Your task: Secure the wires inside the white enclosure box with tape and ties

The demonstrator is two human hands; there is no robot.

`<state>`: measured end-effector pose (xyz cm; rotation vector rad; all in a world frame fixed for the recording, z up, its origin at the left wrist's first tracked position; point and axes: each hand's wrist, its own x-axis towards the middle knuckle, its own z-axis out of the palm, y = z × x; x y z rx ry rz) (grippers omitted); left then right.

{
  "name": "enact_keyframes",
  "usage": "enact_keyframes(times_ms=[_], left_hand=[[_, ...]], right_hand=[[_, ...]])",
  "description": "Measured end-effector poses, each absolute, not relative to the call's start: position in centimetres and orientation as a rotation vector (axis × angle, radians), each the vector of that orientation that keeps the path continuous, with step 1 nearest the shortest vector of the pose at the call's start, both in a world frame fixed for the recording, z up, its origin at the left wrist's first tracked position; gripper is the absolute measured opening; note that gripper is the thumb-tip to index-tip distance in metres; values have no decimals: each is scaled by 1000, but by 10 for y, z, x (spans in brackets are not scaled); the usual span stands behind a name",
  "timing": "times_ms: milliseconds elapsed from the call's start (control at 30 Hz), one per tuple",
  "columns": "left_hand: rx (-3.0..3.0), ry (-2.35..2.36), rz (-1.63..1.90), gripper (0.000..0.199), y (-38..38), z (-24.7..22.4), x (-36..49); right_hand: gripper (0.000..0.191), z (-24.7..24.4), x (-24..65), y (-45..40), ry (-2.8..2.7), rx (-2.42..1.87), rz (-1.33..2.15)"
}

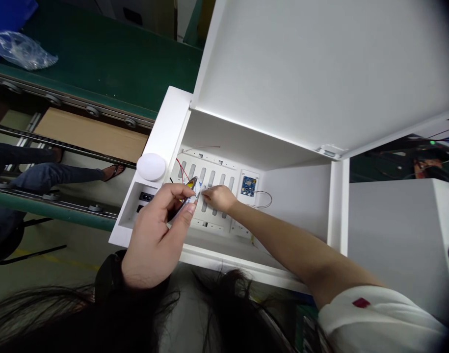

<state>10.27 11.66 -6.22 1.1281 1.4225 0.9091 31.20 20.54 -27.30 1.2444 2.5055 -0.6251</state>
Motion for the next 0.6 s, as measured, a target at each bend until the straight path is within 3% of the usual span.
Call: enact_keyframes(times_ms=[600], left_hand=[[1130,1444,889,12,118,-61,104]], right_hand=[[25,-261,282,209,2538,886,-368]])
